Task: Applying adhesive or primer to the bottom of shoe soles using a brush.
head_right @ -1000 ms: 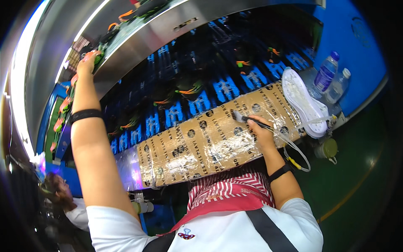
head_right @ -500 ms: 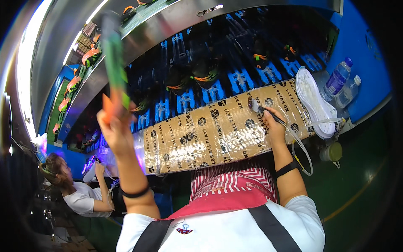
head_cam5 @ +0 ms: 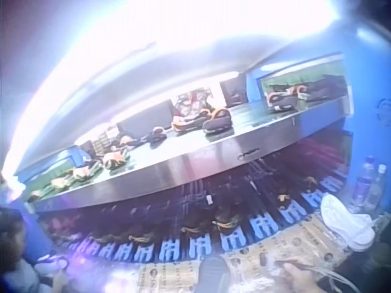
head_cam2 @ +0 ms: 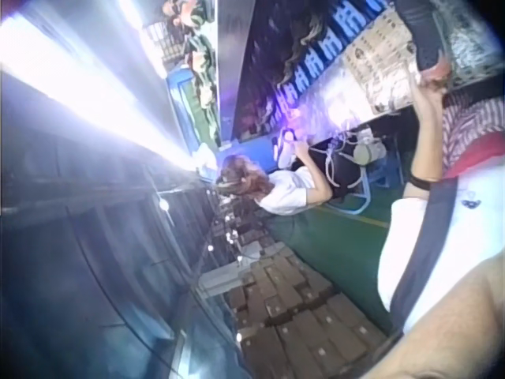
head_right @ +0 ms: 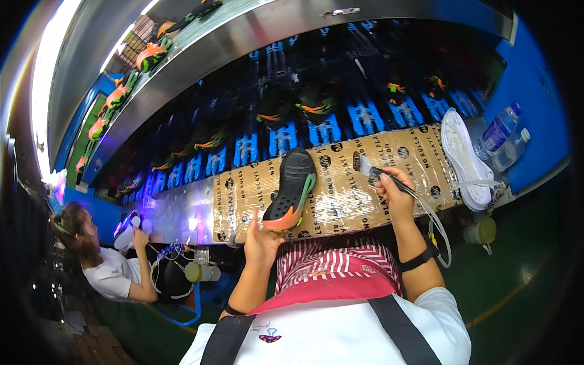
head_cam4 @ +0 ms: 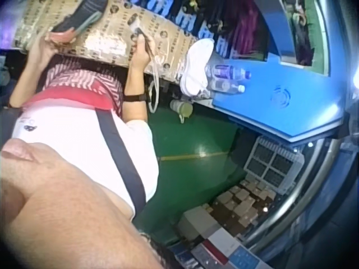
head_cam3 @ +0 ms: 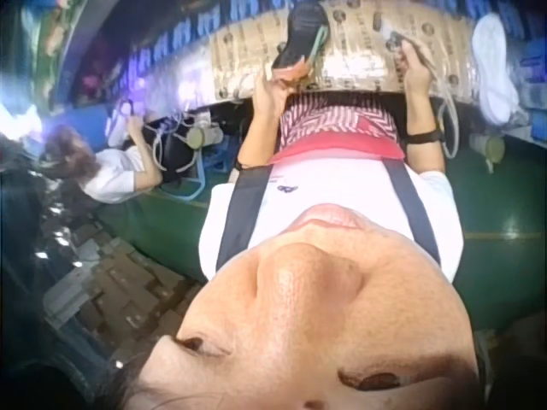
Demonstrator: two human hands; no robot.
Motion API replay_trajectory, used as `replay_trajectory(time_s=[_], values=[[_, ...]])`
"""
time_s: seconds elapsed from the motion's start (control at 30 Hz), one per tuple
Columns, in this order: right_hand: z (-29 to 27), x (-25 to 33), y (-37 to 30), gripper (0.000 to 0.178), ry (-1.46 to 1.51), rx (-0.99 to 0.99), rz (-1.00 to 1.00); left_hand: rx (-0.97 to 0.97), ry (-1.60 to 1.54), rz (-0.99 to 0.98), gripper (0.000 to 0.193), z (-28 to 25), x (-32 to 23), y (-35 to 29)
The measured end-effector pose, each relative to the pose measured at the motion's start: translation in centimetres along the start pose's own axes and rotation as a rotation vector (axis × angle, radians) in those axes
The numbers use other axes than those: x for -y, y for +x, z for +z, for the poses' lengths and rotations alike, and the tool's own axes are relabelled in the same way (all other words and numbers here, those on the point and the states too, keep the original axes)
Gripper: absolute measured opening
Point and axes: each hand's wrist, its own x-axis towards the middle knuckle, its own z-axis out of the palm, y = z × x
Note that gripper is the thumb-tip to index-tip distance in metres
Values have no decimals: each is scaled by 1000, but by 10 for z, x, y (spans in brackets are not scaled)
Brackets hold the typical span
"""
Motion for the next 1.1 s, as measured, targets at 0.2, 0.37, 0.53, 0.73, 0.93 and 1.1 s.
replay_trajectory(time_s=[0.2,0.37,0.53,0.73,0.93,1.1], values=[[8,12,-8,19,16,71,6,-29,-514,-433,51,49,13,36],[14,31,-23,19,57,152,-10,245,-743,-387,52,55,36,40],[24,46,-31,16,2,210,50,297,-626,-327,54,56,46,35],[70,65,-50,17,-119,456,-90,283,-591,-350,70,53,50,24],[94,76,-41,21,-694,424,-826,310,-560,-360,55,64,64,5],[104,66,-48,21,-718,596,-860,257,-436,-365,52,62,66,-1]])
